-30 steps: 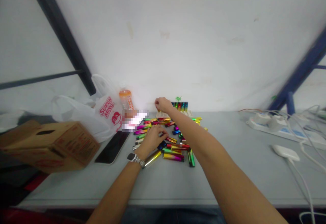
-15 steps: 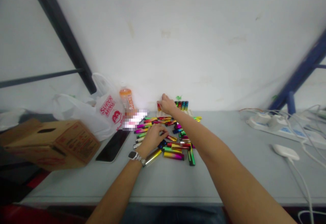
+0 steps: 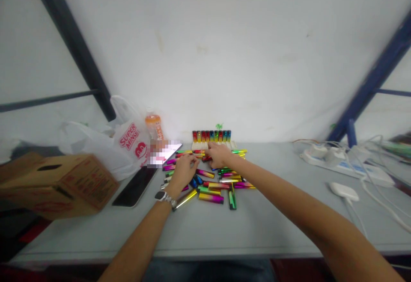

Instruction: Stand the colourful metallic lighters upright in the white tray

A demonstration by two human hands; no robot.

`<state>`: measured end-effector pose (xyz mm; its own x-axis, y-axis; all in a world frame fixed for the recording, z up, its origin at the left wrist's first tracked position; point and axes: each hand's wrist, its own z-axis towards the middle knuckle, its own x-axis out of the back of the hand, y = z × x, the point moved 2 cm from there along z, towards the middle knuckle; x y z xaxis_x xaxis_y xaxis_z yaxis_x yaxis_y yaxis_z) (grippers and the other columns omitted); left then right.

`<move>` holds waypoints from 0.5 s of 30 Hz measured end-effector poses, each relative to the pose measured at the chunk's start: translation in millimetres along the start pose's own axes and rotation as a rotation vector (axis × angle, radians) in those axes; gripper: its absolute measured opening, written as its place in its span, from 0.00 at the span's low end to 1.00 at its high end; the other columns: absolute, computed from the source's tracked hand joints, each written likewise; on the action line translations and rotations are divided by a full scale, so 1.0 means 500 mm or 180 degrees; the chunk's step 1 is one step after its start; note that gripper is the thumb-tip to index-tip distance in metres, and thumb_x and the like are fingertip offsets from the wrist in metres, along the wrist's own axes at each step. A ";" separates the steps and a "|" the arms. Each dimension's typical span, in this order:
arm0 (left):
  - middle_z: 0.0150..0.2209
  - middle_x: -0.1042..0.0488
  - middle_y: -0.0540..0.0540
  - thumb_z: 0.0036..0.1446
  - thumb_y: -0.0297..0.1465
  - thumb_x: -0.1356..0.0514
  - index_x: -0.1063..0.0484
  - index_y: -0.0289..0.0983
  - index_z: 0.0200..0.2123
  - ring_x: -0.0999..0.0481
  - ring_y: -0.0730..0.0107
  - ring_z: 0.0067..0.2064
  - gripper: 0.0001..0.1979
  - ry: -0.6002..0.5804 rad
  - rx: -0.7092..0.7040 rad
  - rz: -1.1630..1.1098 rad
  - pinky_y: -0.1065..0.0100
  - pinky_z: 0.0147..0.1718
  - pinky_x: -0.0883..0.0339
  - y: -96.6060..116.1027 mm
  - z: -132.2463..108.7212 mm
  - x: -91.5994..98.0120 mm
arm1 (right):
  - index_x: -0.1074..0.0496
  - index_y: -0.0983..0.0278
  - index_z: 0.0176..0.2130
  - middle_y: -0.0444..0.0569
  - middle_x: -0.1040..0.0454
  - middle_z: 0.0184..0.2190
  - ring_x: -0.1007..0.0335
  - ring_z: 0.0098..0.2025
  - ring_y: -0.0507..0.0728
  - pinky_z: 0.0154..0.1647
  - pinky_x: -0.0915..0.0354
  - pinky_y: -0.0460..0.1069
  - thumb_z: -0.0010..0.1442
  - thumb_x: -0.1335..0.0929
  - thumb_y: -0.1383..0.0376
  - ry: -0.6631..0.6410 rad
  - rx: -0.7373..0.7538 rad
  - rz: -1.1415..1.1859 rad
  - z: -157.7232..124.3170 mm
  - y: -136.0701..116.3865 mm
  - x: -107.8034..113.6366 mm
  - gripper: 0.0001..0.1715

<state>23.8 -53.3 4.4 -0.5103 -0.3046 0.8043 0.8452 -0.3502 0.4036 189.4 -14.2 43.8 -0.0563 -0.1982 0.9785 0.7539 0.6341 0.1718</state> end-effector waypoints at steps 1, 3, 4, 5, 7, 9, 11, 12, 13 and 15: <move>0.36 0.25 0.41 0.61 0.30 0.45 0.25 0.36 0.31 0.28 0.59 0.43 0.10 0.0040 0.0002 0.0010 0.59 0.46 0.36 -0.001 0.003 0.000 | 0.25 0.63 0.45 0.57 0.30 0.46 0.31 0.47 0.65 0.38 0.35 0.51 0.53 0.32 0.62 -0.0022 -0.0023 -0.0034 -0.001 -0.001 0.000 0.18; 0.35 0.25 0.42 0.61 0.30 0.45 0.25 0.36 0.31 0.28 0.60 0.42 0.10 0.0103 0.0013 -0.0045 0.60 0.44 0.36 -0.002 0.014 0.000 | 0.25 0.64 0.44 0.58 0.29 0.45 0.30 0.47 0.64 0.38 0.35 0.51 0.55 0.33 0.63 -0.0060 -0.0058 -0.0056 0.001 -0.002 -0.001 0.17; 0.35 0.25 0.42 0.60 0.31 0.45 0.25 0.36 0.31 0.27 0.60 0.41 0.10 0.0133 0.0039 -0.0153 0.60 0.44 0.36 -0.002 0.023 0.001 | 0.24 0.65 0.44 0.58 0.28 0.45 0.29 0.46 0.64 0.38 0.36 0.51 0.55 0.33 0.64 -0.0062 -0.0063 -0.0038 0.003 -0.002 -0.001 0.17; 0.35 0.25 0.42 0.60 0.31 0.45 0.25 0.35 0.31 0.27 0.61 0.41 0.10 0.0168 0.0083 -0.0340 0.61 0.44 0.36 -0.001 0.033 0.002 | 0.24 0.65 0.44 0.58 0.27 0.44 0.29 0.45 0.64 0.38 0.36 0.51 0.55 0.33 0.65 -0.0027 -0.0065 0.0014 0.004 0.000 -0.002 0.16; 0.35 0.24 0.42 0.61 0.34 0.45 0.25 0.34 0.32 0.26 0.63 0.40 0.12 0.0260 0.0236 -0.0940 0.62 0.44 0.35 0.005 0.058 0.008 | 0.24 0.65 0.43 0.57 0.26 0.42 0.28 0.43 0.62 0.38 0.37 0.50 0.55 0.32 0.66 0.0209 -0.0117 0.0307 0.002 0.004 0.000 0.15; 0.37 0.23 0.42 0.63 0.39 0.49 0.25 0.34 0.35 0.25 0.63 0.41 0.17 0.0421 0.0364 -0.1634 0.62 0.45 0.34 0.018 0.082 0.017 | 0.24 0.65 0.42 0.53 0.24 0.39 0.29 0.40 0.59 0.37 0.39 0.48 0.57 0.33 0.66 0.0670 -0.0292 0.0966 -0.009 0.011 0.003 0.12; 0.40 0.22 0.42 0.64 0.44 0.51 0.25 0.35 0.37 0.25 0.62 0.44 0.22 0.0391 0.0333 -0.2115 0.63 0.48 0.35 0.041 0.097 0.023 | 0.24 0.65 0.38 0.48 0.24 0.32 0.31 0.34 0.55 0.34 0.40 0.47 0.59 0.33 0.64 0.1219 -0.0550 0.1854 -0.027 0.015 0.004 0.09; 0.41 0.22 0.43 0.64 0.46 0.52 0.25 0.35 0.38 0.26 0.63 0.45 0.23 0.0286 0.0288 -0.2297 0.64 0.49 0.36 0.055 0.100 0.023 | 0.25 0.65 0.35 0.46 0.26 0.29 0.32 0.31 0.54 0.32 0.41 0.47 0.59 0.33 0.63 0.1456 -0.0644 0.2285 -0.039 0.015 0.003 0.08; 0.40 0.22 0.43 0.64 0.48 0.54 0.25 0.36 0.36 0.25 0.64 0.44 0.26 0.0136 0.0270 -0.2443 0.64 0.48 0.35 0.069 0.101 0.019 | 0.26 0.65 0.32 0.44 0.27 0.26 0.34 0.29 0.53 0.31 0.41 0.47 0.59 0.32 0.61 0.1643 -0.0692 0.2672 -0.050 0.013 0.002 0.10; 0.34 0.23 0.45 0.64 0.52 0.57 0.26 0.36 0.31 0.26 0.67 0.38 0.29 -0.0115 0.0263 -0.2739 0.66 0.44 0.34 0.096 0.094 0.004 | 0.27 0.64 0.28 0.43 0.29 0.23 0.35 0.27 0.53 0.30 0.41 0.47 0.59 0.32 0.58 0.1849 -0.0671 0.3300 -0.072 0.004 -0.003 0.13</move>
<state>71.0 -29.2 45.7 -0.9739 0.0657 0.2173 0.1769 -0.3802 0.9078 214.6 -39.8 38.3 0.9009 -0.0080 0.4339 0.3615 0.5671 -0.7401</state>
